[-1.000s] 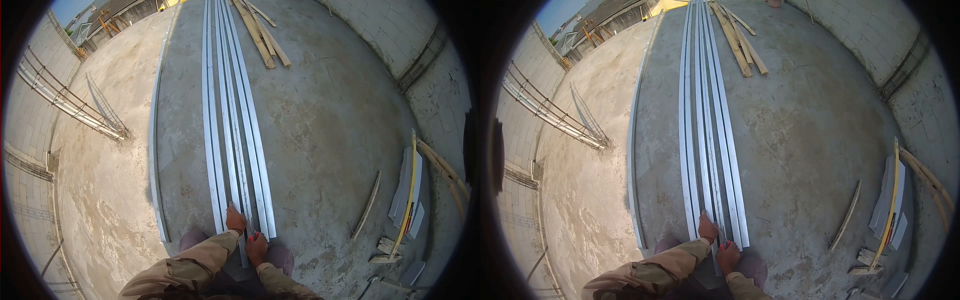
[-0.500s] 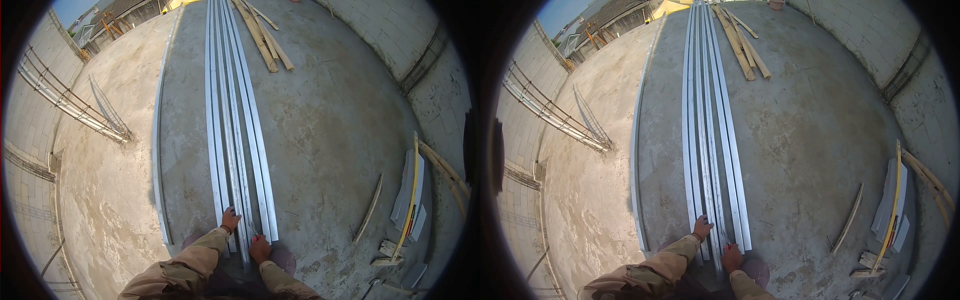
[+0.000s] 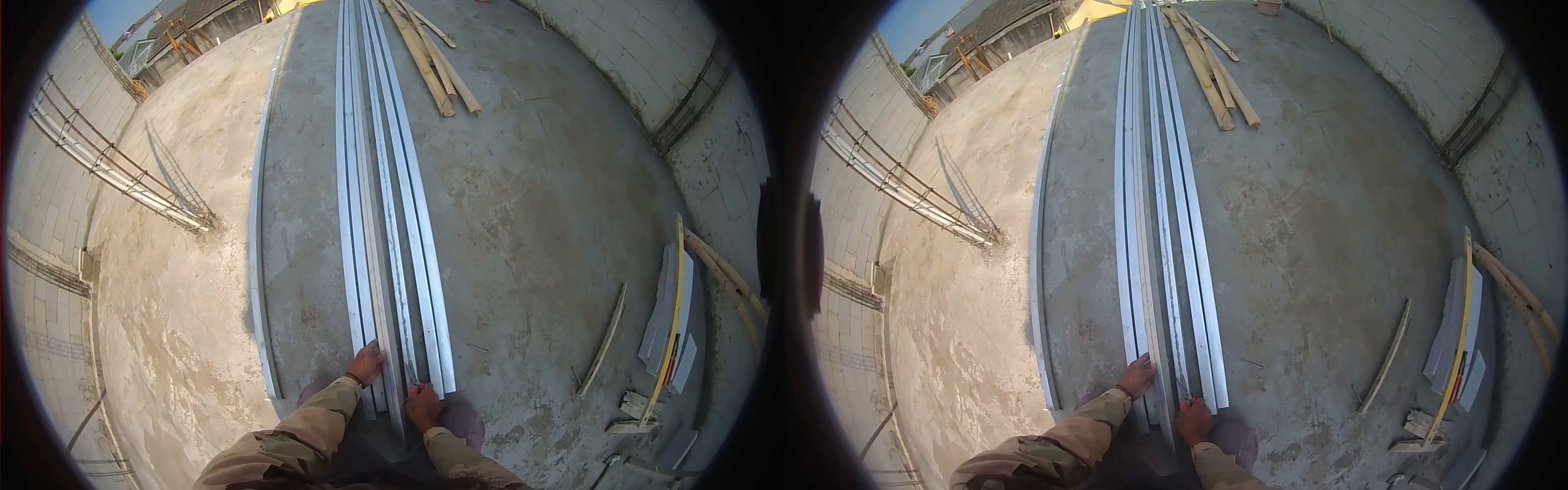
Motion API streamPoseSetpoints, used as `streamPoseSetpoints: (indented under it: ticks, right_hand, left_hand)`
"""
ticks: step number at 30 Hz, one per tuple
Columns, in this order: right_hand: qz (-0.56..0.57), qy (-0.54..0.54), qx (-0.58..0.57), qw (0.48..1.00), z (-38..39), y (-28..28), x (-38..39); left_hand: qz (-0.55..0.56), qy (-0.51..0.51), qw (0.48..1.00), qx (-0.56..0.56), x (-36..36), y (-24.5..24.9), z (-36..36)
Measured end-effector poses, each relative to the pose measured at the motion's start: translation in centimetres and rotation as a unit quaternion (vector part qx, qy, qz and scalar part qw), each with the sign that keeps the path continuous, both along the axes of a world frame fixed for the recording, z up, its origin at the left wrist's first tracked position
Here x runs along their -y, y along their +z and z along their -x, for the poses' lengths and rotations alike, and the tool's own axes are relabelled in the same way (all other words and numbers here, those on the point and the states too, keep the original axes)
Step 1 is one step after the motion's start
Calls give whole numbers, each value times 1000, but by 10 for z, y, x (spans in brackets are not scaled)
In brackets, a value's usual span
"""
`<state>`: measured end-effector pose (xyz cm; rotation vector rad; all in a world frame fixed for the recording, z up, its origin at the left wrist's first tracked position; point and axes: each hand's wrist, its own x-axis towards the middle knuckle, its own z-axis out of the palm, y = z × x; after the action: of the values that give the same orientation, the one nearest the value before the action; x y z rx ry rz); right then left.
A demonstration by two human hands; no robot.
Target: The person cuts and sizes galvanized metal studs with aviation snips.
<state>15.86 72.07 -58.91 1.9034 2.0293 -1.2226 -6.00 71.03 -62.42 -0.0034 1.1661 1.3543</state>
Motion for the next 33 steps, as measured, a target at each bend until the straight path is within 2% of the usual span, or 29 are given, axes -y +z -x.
streamPoseSetpoints:
  ticks: [2,3,4,6,7,9,10,11,12,13,14,15,16,17,18,20,23,25,30,32,33]
  right_hand:
    - [10,-34,-20,999,-3,1,0]
    - [20,-69,-39,997,-5,2,-1]
    - [19,-69,-39,997,-8,3,-1]
    - [-21,-136,-72,988,-18,8,-3]
    - [-20,-136,-72,988,-22,14,-7]
    - [-71,-151,-75,983,-30,23,-22]
    - [-72,-151,-75,983,-34,19,-30]
    - [-131,-164,-67,976,-37,15,-40]
    - [-189,-176,-58,964,-39,10,-50]
    - [-188,-179,-59,964,-39,10,-64]
    - [-176,-161,-30,971,-38,10,-80]
    - [-165,-143,-1,976,-38,8,-93]
    - [-165,-146,-4,975,-40,-1,-103]
    - [-120,-78,-2,990,-39,-9,-115]
    - [-75,-10,-1,997,-40,-15,-125]
    - [-50,11,-3,999,-41,-11,-138]
    - [-20,37,-17,999,-46,-10,-149]
    - [12,92,-14,996,-54,-25,-156]
    - [11,76,-28,997,-37,-16,-144]
    - [-38,33,31,998,-20,-13,-130]
    - [-47,33,24,998,-14,-16,-126]
  left_hand:
    - [106,-22,988,-113,-2,-3,-3]
    - [105,-22,988,-113,-5,-1,-5]
    - [129,-52,962,-236,-8,1,-7]
    - [187,-78,872,-446,-13,-11,-16]
    - [187,-77,872,-445,-19,1,-22]
    - [226,-107,812,-527,-29,28,-37]
    - [212,-94,821,-523,-31,30,-44]
    - [211,-94,820,-523,-32,33,-49]
    - [156,-101,797,-575,-32,34,-53]
    - [99,-107,768,-624,-33,38,-56]
    - [76,-76,791,-602,-33,43,-62]
    - [74,-77,789,-605,-33,43,-63]
    - [77,-75,810,-577,-29,42,-66]
    - [80,-73,829,-549,-25,42,-68]
    - [77,-74,826,-553,-20,43,-68]
    - [105,-104,848,-509,-9,45,-63]
    - [83,-120,820,-554,13,54,-50]
    - [84,-131,823,-547,25,65,-36]
    - [114,-148,802,-567,55,80,-10]
    - [111,-123,827,-537,62,97,-6]
    - [105,-116,824,-545,67,105,-4]
